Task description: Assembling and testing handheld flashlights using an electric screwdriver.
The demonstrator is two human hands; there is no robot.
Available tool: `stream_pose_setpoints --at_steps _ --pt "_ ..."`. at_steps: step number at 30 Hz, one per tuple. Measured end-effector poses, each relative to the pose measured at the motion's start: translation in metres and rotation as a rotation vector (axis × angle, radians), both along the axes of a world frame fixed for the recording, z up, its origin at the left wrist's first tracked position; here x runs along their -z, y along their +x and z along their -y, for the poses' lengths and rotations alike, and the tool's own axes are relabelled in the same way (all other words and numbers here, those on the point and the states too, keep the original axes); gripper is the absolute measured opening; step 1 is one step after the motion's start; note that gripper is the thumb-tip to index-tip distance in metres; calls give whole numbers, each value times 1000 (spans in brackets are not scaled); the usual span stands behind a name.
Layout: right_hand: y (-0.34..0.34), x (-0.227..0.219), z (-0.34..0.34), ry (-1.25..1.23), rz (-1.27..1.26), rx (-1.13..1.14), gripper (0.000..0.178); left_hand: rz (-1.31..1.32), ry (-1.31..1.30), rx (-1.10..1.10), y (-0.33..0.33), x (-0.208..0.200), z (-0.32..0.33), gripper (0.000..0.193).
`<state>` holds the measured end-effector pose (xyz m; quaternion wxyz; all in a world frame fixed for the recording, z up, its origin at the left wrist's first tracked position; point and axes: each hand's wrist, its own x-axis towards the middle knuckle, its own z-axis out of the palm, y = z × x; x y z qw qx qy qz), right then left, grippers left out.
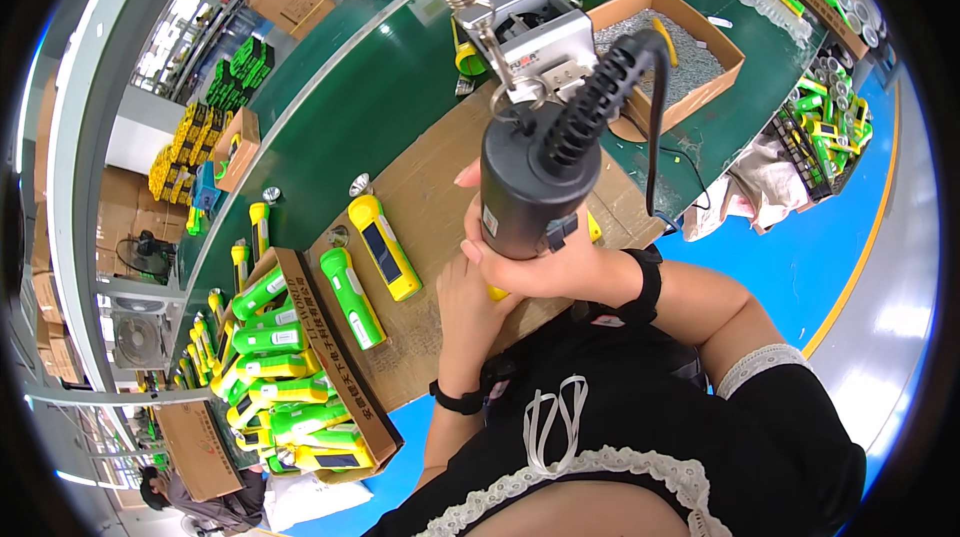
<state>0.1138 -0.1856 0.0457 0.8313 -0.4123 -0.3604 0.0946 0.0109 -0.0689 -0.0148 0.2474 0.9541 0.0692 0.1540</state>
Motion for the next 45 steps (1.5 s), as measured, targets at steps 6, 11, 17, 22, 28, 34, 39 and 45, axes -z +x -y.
stream_pose_setpoints --at_steps 6,11,17,22,28,34,39,45 --pt "4 0 -13 -157 130 -130 43 -27 58 -70 -3 2 3 56" --pt "3 -6 -20 -217 80 -195 40 -22 61 -81 -4 0 4 57" --pt "8 -8 -30 -230 -102 -265 30 -42 90 -36 -7 -2 -2 54" --pt "9 -8 -33 -252 -81 -287 29 -54 102 28 -8 -8 -7 47" --pt "10 -14 -30 -236 -53 -195 37 -103 128 25 -7 -12 -5 43" --pt "14 -27 29 -23 165 -84 61 -234 225 -196 -16 -8 11 46" --pt "26 -39 65 9 5 -2 63 -274 381 -517 56 9 -10 53" --pt "30 -22 68 2 28 88 54 126 200 -530 201 11 -81 69"
